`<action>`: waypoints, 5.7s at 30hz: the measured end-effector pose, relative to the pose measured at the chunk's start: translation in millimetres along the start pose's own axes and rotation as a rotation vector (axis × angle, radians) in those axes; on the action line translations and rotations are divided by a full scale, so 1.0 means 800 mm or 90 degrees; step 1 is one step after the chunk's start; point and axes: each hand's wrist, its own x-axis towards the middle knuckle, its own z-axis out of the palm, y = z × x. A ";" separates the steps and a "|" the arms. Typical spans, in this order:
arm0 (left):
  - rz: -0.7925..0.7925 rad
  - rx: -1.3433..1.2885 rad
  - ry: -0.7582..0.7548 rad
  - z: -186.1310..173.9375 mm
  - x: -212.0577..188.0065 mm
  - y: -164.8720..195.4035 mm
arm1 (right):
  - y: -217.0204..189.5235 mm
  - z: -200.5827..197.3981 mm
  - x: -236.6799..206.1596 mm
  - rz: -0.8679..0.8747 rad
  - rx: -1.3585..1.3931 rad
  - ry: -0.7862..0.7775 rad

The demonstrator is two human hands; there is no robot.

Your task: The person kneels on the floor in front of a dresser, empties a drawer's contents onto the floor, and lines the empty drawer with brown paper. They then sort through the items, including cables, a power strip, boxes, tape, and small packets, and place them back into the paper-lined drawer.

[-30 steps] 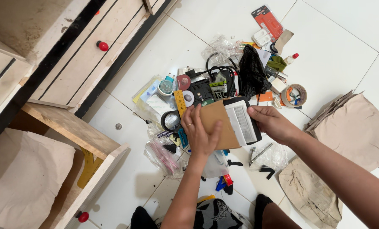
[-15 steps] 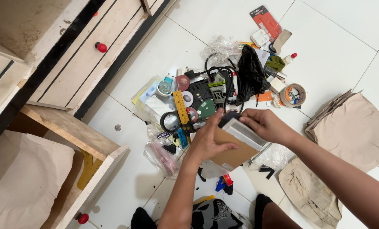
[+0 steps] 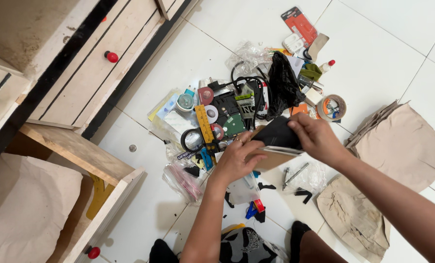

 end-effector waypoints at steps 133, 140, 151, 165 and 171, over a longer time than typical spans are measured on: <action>-0.106 0.844 -0.153 -0.545 -0.307 -0.014 | -0.347 0.249 0.131 -0.010 0.383 -0.091; -0.167 0.904 -0.322 -0.573 -0.354 -0.019 | -0.346 0.281 0.122 -0.008 0.393 -0.091; -0.211 0.161 0.239 -0.644 -0.391 0.075 | -0.503 0.365 0.108 -0.308 0.172 -0.373; -0.158 0.023 0.335 -0.673 -0.436 0.091 | -0.625 0.556 0.047 -0.744 -0.042 -0.473; -0.127 -0.006 0.322 -0.679 -0.435 0.079 | -0.607 0.550 0.056 -0.652 0.022 -0.601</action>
